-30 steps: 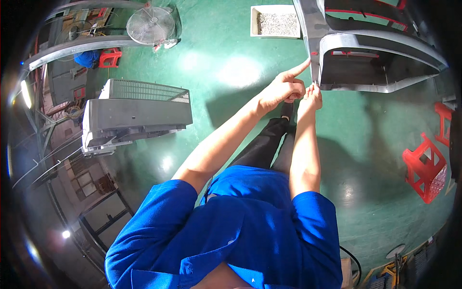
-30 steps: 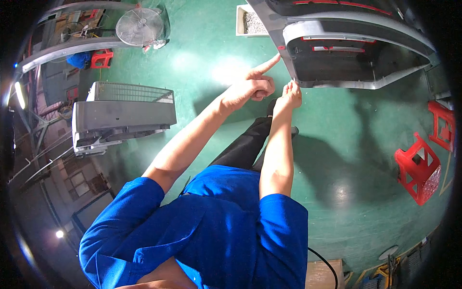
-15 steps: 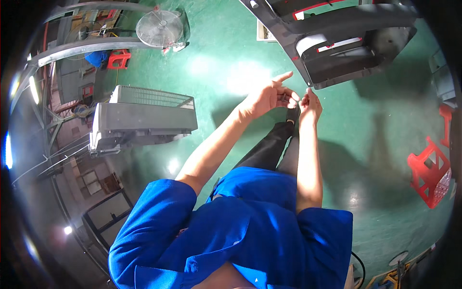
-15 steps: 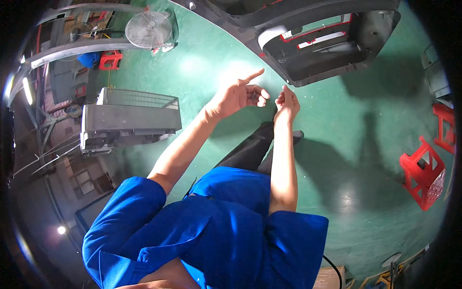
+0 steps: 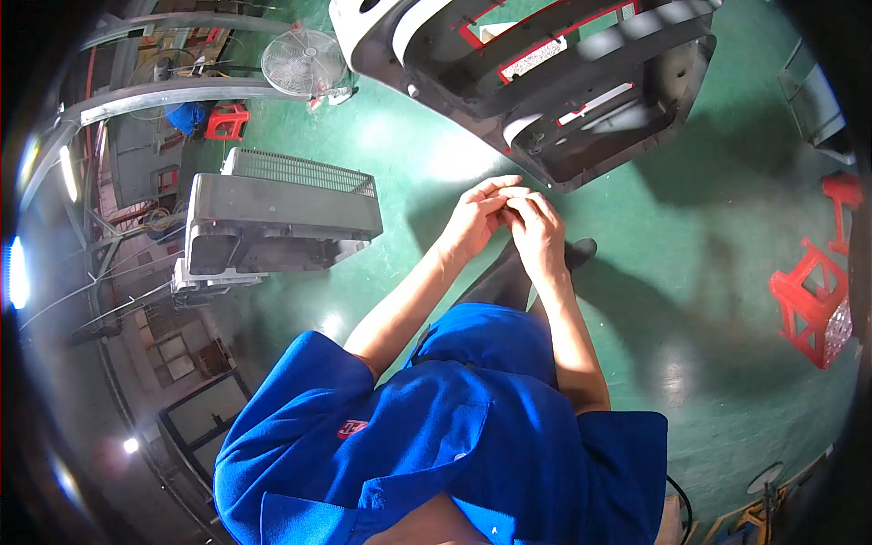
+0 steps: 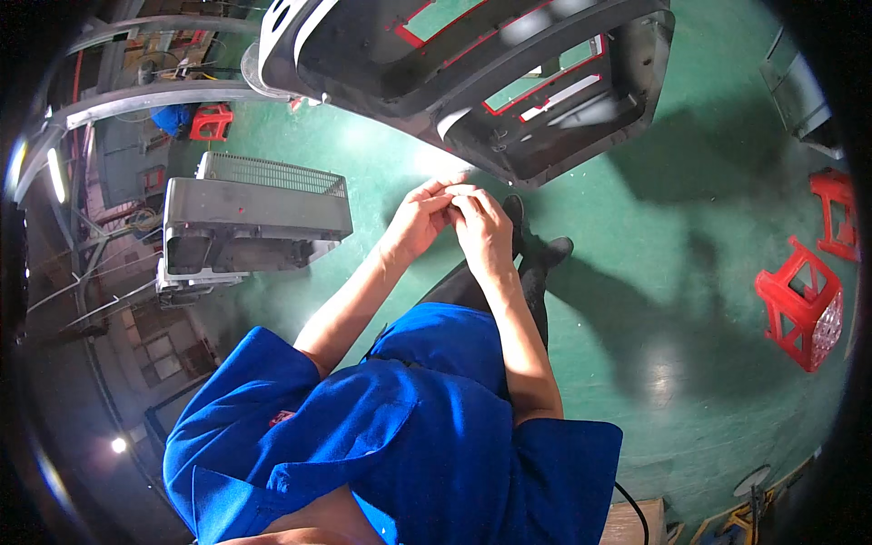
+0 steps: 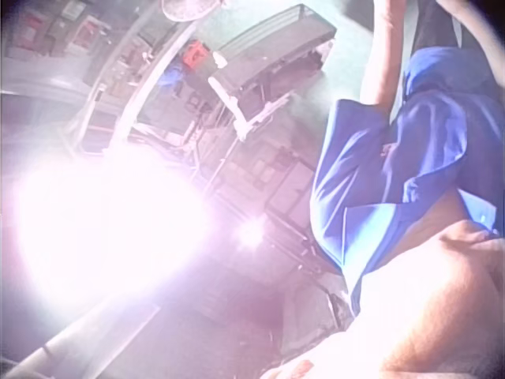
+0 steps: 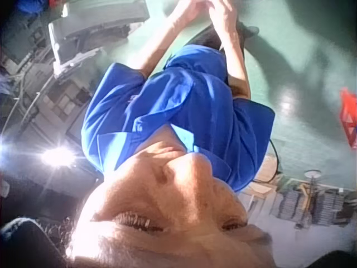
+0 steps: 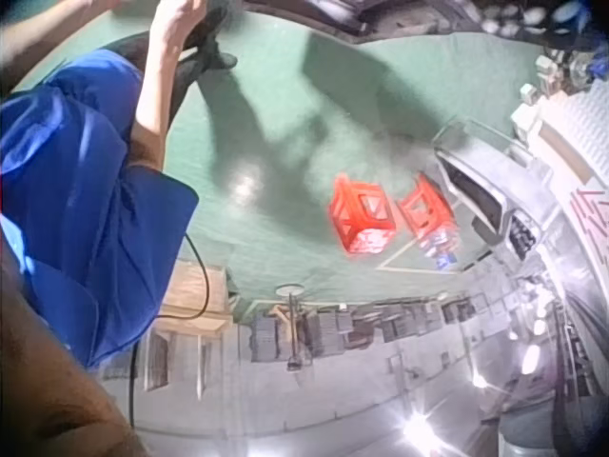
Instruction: Assembling industrial metal housing units by inserting components and checking fit.
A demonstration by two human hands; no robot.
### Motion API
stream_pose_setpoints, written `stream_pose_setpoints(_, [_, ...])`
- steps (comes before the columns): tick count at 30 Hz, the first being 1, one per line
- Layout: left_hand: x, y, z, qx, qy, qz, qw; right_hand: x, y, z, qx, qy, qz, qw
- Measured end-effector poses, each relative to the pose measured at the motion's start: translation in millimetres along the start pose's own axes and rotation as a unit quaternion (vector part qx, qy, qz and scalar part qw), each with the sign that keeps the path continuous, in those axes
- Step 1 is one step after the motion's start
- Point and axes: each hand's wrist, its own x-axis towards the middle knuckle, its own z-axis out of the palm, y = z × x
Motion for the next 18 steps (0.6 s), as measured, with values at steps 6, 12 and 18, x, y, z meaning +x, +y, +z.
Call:
stream_pose_setpoints(6, [-50, 4, -21, 0.115, 0.067, 0.033, 0.991, -39, -9, 10, 0.057, 0.058, 0.083, 0.993])
stream_pose_setpoints(12, [-75, 16, -3, 0.177, 0.018, 0.027, 0.984, -54, -11, 22, -0.017, 0.19, -0.015, 0.982])
stream_pose_setpoints(18, [-85, 3, -2, 0.19, -0.028, 0.014, 0.981, -73, -11, 40, 0.014, 0.28, 0.014, 0.96])
